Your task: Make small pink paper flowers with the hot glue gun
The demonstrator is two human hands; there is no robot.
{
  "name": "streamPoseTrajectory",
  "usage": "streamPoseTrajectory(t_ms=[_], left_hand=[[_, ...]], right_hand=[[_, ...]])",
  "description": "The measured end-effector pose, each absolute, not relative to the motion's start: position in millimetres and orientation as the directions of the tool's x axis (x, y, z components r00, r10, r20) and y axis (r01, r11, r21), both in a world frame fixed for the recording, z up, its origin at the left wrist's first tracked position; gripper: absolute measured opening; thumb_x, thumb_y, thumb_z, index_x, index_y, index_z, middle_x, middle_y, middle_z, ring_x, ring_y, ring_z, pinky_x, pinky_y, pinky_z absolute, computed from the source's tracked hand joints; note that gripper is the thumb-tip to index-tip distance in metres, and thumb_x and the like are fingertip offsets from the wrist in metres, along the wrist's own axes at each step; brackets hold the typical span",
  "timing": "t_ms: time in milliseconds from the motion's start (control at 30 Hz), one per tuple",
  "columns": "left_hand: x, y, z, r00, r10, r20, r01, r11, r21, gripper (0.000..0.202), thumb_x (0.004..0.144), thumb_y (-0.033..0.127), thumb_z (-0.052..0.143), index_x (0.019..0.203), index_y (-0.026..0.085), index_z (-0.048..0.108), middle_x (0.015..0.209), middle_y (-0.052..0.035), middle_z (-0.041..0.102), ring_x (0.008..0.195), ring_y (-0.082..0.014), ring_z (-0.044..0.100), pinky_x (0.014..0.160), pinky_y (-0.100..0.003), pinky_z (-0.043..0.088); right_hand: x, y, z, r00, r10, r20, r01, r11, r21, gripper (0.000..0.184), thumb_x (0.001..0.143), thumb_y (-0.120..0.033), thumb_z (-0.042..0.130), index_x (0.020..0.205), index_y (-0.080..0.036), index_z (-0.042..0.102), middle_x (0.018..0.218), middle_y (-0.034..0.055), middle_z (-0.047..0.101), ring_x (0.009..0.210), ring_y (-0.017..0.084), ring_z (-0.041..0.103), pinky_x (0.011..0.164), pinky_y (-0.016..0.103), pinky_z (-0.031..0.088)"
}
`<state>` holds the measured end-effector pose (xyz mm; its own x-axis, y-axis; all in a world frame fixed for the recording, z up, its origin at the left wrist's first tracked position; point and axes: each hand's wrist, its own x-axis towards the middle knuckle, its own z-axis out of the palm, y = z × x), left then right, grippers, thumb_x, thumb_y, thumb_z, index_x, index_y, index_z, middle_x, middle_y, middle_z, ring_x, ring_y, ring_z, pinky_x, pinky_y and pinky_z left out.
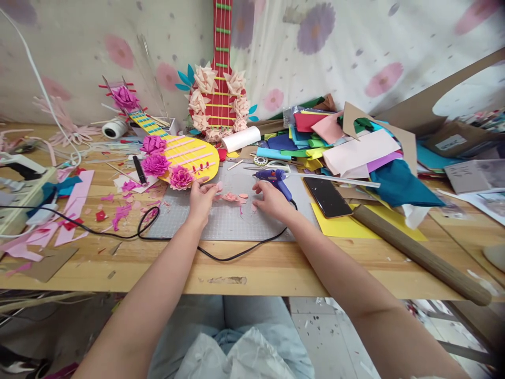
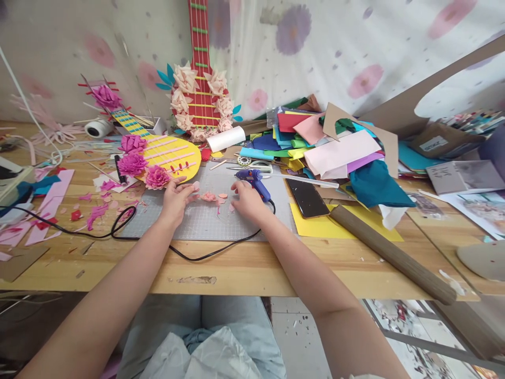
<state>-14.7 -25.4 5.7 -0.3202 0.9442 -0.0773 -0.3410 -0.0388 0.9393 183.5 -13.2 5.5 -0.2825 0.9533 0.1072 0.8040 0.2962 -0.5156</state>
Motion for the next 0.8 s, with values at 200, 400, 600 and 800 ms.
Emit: streamPoseTrajectory(t_ms=[200, 400, 600, 800], left_hand=[[-16, -24, 3, -0.325, 0.943, -0.071, -0.354, -0.052, 0.934, 0.047, 0.059, 0.016, 0.073, 0.097, 0.018, 0.046, 0.070, 0.0031, 0.062, 0.066, -0.0116, 0.062, 0.061, -0.026, 0.052], [-15, -25, 5, -0.329, 0.942, -0.067, -0.362, -0.060, 0.930, 0.046, 0.057, 0.016, 0.073, 0.095, 0.018, 0.047, 0.069, 0.0035, 0.062, 0.064, -0.0119, 0.063, 0.059, -0.025, 0.052], [-32, -23, 21, -0.448, 0.886, 0.121, -0.348, -0.298, 0.889, 0.046, 0.055, 0.017, 0.074, 0.094, 0.021, 0.051, 0.068, 0.0056, 0.061, 0.064, -0.0119, 0.064, 0.059, -0.024, 0.053], [-59, -19, 28, -0.497, 0.852, 0.166, -0.382, -0.387, 0.839, 0.043, 0.057, 0.019, 0.076, 0.093, 0.025, 0.055, 0.078, 0.0037, 0.066, 0.066, -0.0104, 0.065, 0.063, -0.023, 0.054]], right_hand=[[173, -15, 10, -0.433, 0.855, 0.285, 0.655, 0.516, -0.552, 0.026, 0.078, -0.020, 0.059, 0.103, -0.019, 0.053, 0.109, 0.0062, 0.061, 0.080, 0.015, 0.060, 0.074, 0.029, 0.046], [139, -8, 7, -0.548, 0.789, 0.279, 0.610, 0.605, -0.512, 0.036, 0.077, -0.022, 0.064, 0.110, -0.019, 0.050, 0.111, 0.0097, 0.064, 0.103, 0.022, 0.059, 0.088, 0.036, 0.044], [133, 12, 13, -0.328, 0.933, 0.147, 0.492, 0.302, -0.816, 0.034, 0.077, -0.026, 0.064, 0.105, -0.020, 0.048, 0.090, 0.0025, 0.064, 0.081, 0.015, 0.064, 0.074, 0.030, 0.050], [139, 27, 16, -0.291, 0.942, -0.169, 0.311, -0.074, -0.948, 0.035, 0.072, -0.014, 0.063, 0.101, -0.021, 0.044, 0.094, 0.0038, 0.061, 0.061, 0.012, 0.063, 0.050, 0.025, 0.050]])
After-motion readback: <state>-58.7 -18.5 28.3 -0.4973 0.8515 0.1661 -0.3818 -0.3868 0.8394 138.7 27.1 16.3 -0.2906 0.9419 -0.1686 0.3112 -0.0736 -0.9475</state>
